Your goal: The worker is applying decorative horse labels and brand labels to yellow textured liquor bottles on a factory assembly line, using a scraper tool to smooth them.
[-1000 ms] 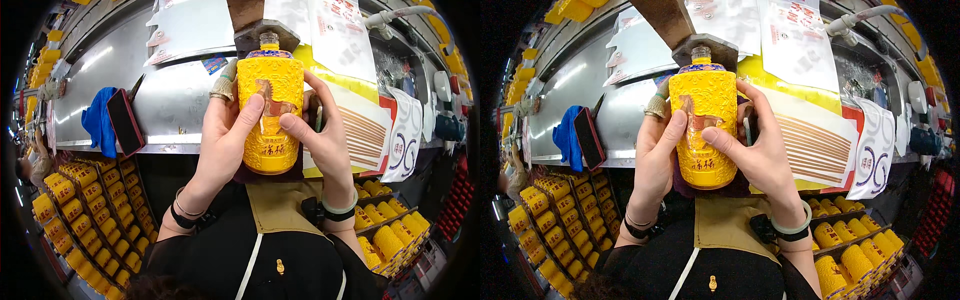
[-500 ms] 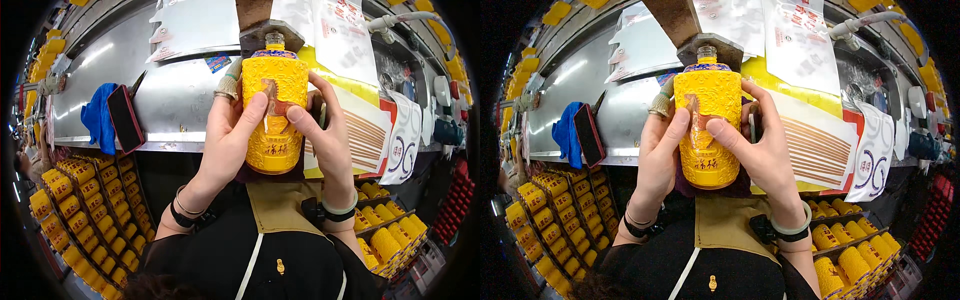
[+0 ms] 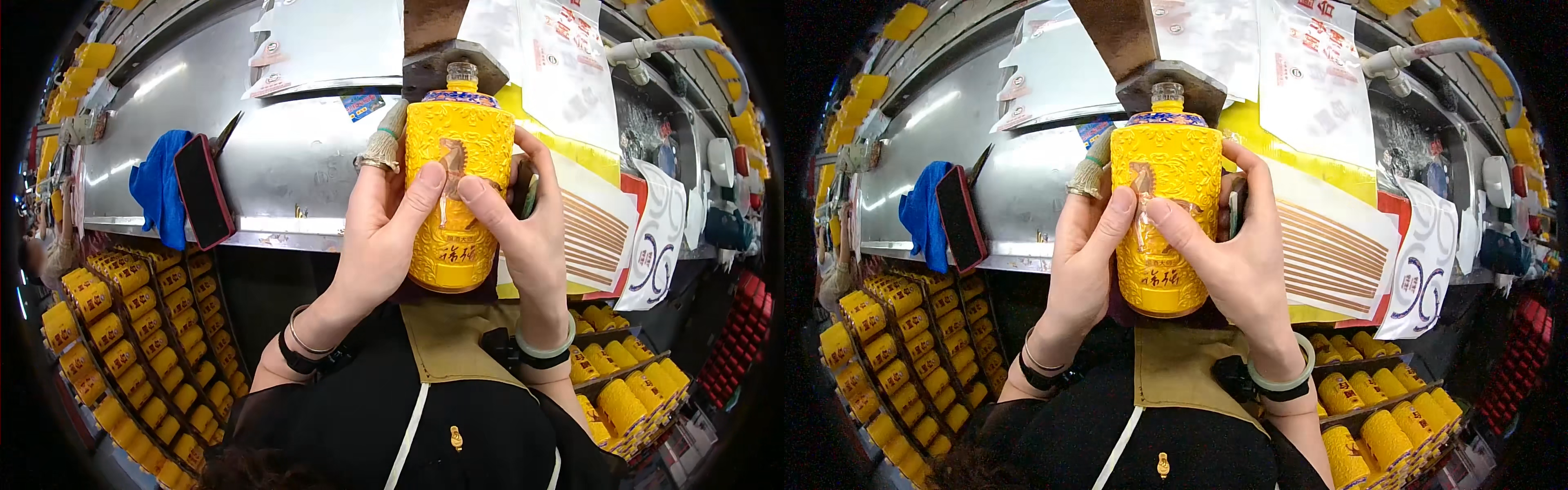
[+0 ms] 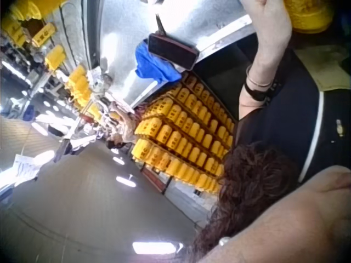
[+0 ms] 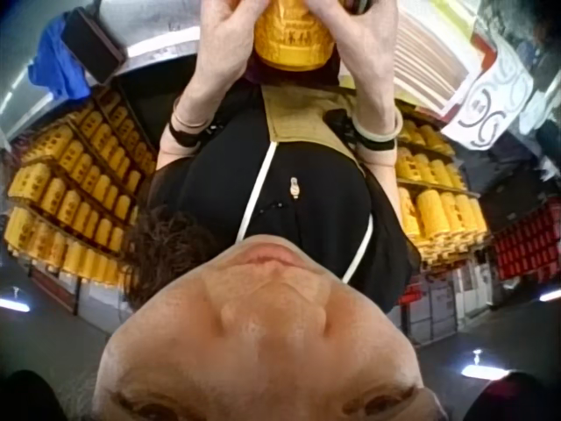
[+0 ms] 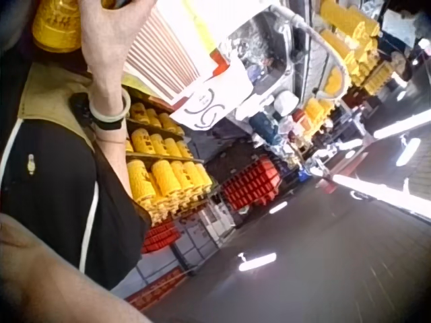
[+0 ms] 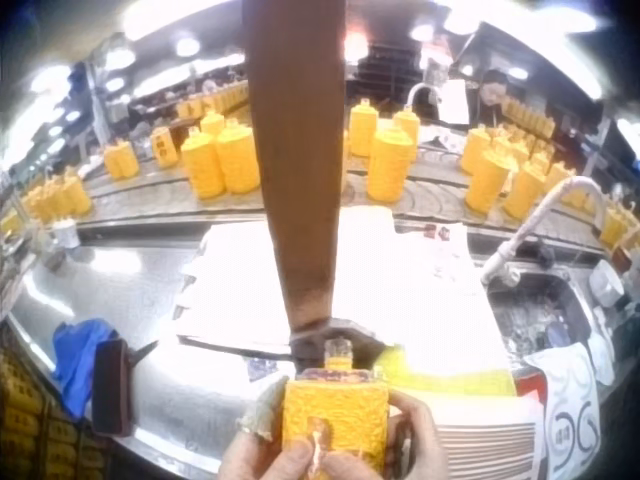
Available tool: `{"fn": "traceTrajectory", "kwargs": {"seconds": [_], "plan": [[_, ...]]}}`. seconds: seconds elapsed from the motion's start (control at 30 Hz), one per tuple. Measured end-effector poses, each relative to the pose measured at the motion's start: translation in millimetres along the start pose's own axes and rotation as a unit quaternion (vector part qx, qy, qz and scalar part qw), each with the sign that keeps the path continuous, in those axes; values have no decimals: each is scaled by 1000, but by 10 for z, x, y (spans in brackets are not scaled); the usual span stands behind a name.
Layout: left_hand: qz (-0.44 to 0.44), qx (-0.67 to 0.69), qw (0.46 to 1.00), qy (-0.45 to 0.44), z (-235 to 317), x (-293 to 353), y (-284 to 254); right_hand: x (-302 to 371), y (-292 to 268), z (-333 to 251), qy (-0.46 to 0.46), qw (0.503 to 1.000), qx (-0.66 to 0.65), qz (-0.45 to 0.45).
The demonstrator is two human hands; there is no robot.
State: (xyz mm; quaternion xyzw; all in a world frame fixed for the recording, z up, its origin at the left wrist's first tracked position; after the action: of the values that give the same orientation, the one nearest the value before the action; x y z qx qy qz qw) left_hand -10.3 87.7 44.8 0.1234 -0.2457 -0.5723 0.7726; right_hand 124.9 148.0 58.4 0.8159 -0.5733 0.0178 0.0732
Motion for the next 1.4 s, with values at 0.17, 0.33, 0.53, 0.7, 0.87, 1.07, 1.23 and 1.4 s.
{"fn": "traceTrajectory", "kwargs": {"seconds": [0.17,0.33,0.53,0.7,0.87,1.07,1.23,1.4], "plan": [[1,3,1000,-4,-18,4,-12,3,26,-15,-1,1000,-15,2],[1,4,1000,3,-18,-4,-10,1,29,-15,-10,1000,0,7],[-3,7,1000,-3,-13,-2,-28,0,16,-14,4,1000,-10,-3],[2,14,1000,3,-11,4,-15,4,-36,-8,17,999,-39,-6],[-25,24,999,2,-29,-16,-48,7,-232,13,-17,999,47,-11],[-15,-18,1000,3,11,9,-25,-125,-358,-213,-113,992,56,-10],[-10,-31,999,6,9,-1,-11,-169,-305,-472,-237,947,211,-47],[-7,-28,1000,6,34,18,-2,-206,-90,-622,-325,855,383,-126]]}}
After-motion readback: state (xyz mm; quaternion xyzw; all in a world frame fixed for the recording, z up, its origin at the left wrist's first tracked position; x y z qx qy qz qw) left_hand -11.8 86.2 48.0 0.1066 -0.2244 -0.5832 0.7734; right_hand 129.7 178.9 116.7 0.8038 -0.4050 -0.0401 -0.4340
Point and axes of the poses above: each hand's wrist, its own x-axis away from the middle knuckle, its own y-axis out of the palm, z = x × y, the point moved 2 cm from there along -x, towards the middle knuckle, and after that the axes turned 6 degrees about -y, right-handed, at the moved point
